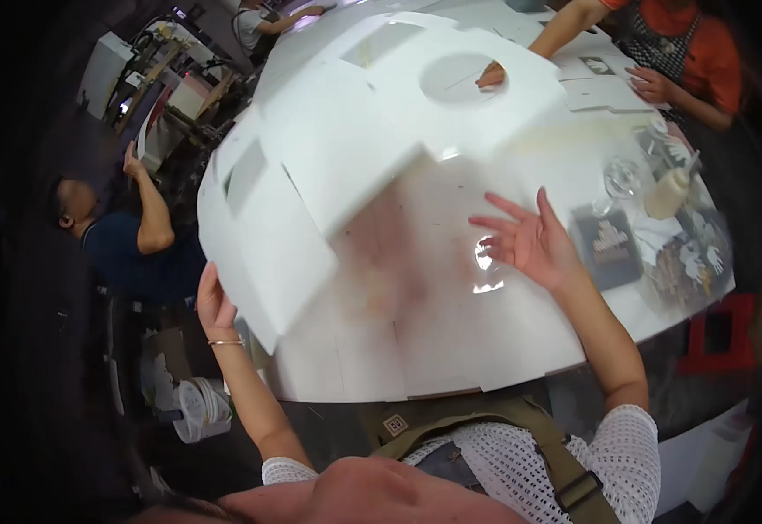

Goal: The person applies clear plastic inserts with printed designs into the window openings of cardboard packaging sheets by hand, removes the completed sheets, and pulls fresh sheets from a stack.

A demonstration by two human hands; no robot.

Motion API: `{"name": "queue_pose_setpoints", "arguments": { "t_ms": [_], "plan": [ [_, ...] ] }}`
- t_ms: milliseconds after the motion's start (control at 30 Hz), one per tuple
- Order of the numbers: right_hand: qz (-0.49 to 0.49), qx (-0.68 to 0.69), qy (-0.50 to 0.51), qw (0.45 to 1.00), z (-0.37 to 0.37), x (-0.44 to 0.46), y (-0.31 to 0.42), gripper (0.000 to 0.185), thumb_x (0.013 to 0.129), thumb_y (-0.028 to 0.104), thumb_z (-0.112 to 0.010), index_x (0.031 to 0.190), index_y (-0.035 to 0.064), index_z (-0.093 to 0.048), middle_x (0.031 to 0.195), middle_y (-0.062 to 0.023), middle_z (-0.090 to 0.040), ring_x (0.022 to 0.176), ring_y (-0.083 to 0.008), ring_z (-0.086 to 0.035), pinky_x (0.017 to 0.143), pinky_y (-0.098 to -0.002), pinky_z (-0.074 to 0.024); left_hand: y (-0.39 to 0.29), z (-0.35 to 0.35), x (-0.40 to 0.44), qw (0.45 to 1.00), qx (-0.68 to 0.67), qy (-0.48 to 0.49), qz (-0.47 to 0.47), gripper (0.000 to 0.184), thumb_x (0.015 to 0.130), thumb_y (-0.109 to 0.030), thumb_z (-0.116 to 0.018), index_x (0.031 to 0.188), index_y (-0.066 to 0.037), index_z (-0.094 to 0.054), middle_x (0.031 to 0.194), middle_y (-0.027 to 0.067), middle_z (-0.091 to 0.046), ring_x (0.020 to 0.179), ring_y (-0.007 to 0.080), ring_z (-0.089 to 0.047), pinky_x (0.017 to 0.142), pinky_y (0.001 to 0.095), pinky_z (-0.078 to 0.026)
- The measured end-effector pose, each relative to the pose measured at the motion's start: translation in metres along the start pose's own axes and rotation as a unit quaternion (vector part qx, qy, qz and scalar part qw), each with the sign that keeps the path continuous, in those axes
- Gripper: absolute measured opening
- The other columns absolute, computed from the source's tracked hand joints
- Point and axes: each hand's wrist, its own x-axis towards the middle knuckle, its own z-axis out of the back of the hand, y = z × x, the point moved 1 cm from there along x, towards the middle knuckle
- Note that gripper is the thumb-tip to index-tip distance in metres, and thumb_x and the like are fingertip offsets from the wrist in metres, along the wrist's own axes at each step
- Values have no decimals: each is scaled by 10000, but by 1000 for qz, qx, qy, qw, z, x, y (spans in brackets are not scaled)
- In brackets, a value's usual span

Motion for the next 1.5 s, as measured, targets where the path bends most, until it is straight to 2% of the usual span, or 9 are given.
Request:
{"name": "queue_pose_setpoints", "arguments": {
  "t_ms": [67,133,167,267,367,733,1067,1233,1500],
  "plan": [
    [133,52,-101,985,-19,-12,5,774,935,574,-257,1373,-64,-268,1254,-254,-501,947,-287,-626,860,-372,-502,24,16,-3,999,18,-33,28,308,950,-114,-471,1219,35,-489,1175,124,-578,1091,207,-548,956,325,-435],
    [65,-51,185,979,37,-32,23,732,942,529,-284,1370,-64,-293,1220,-220,-540,963,-263,-622,850,-353,-516,39,23,-17,994,42,-78,62,279,944,-101,-483,1185,39,-509,1136,115,-592,1054,188,-562,928,302,-452],
    [55,-50,179,981,22,-44,19,732,942,529,-284,1370,-64,-293,1220,-220,-540,963,-263,-622,850,-353,-516,43,15,-24,990,85,-98,57,260,946,-108,-487,1158,39,-521,1117,103,-594,1022,172,-568,903,290,-462],
    [82,-135,8,987,-12,-82,12,600,935,359,-443,1341,-74,-356,1150,-161,-599,940,-208,-627,806,-294,-522,52,0,-41,974,154,-148,71,231,946,-117,-497,1112,36,-545,1069,75,-609,949,137,-586,844,250,-475],
    [46,-392,-106,913,-2,-108,9,521,802,-3,-616,1293,-58,-452,927,-26,-626,745,-63,-565,671,-183,-451,59,18,-50,974,180,-114,76,235,941,-118,-507,1108,40,-551,1026,67,-624,903,131,-596,821,234,-478],
    [13,-489,-162,857,23,-120,-29,443,794,-12,-613,1228,-29,-528,787,17,-559,671,-43,-511,616,-177,-423,101,38,-60,871,443,-211,8,280,815,-56,-659,1060,73,-617,706,-56,-488,607,26,-406,529,166,-340],
    [-6,-543,-197,816,19,-122,-40,426,805,-50,-595,1226,-28,-532,787,12,-523,660,-45,-484,580,-185,-418,100,40,-64,806,557,-201,-6,329,789,-97,-693,1078,49,-631,724,-33,-544,629,50,-463,574,183,-399],
    [-17,-562,-213,799,18,-122,-40,426,807,-58,-585,1228,-14,-539,817,13,-503,659,-50,-470,588,-186,-411,97,33,-63,696,687,-202,-47,307,761,-134,-705,1042,-17,-673,787,64,-652,668,140,-582,673,263,-481],
    [40,-752,-223,618,-4,-121,-22,387,814,-31,-571,1198,23,-575,882,3,-524,646,-50,-457,585,-188,-393,89,16,-62,683,700,-209,-12,258,786,-151,-676,1006,-16,-685,765,79,-657,690,137,-595,672,262,-479]
  ]
}}
